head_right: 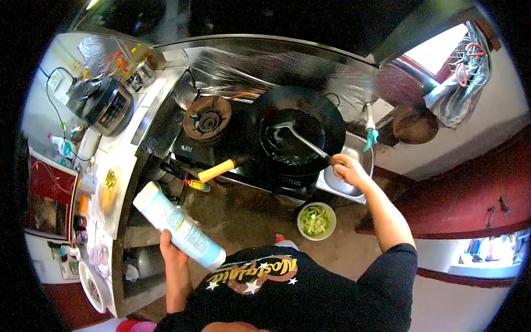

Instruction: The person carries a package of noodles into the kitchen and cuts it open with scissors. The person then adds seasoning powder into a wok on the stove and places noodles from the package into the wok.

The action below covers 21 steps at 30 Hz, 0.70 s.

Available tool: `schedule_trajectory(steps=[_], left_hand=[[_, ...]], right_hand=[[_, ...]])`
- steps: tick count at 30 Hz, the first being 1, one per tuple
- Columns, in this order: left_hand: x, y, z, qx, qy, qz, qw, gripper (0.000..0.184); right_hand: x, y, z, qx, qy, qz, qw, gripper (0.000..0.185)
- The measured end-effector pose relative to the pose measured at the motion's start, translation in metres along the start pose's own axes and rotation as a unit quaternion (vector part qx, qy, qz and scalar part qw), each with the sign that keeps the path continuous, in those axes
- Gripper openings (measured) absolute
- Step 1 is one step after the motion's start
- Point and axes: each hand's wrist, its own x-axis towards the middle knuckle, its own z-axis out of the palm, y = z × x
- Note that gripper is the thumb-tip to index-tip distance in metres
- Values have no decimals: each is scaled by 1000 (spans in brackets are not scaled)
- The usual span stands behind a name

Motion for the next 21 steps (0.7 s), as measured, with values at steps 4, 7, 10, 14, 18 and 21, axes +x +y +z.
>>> schedule_trajectory(steps=[4,7,10,14,18,21], left_hand=[[-15,-10,-2,-22,-4,-3,1000,71],[-34,-2,-9,-18,-12,4,1000,72],[-57,0,-34,-10,13,11,1000,73],[-85,11,-54,-12,25,3,1000,73],[-111,18,-68,-8,42,-3,999,73],[-129,16,-83,10,44,-14,999,74]], right_hand=[[0,27,25,-97,53,-30,993,35],[-25,11,26,-143,55,-26,988,36],[-41,19,20,-189,51,-2,981,36],[-68,21,20,-236,73,-14,969,33],[-96,2,15,-228,79,28,970,30],[-112,-26,10,-283,74,87,952,31]])
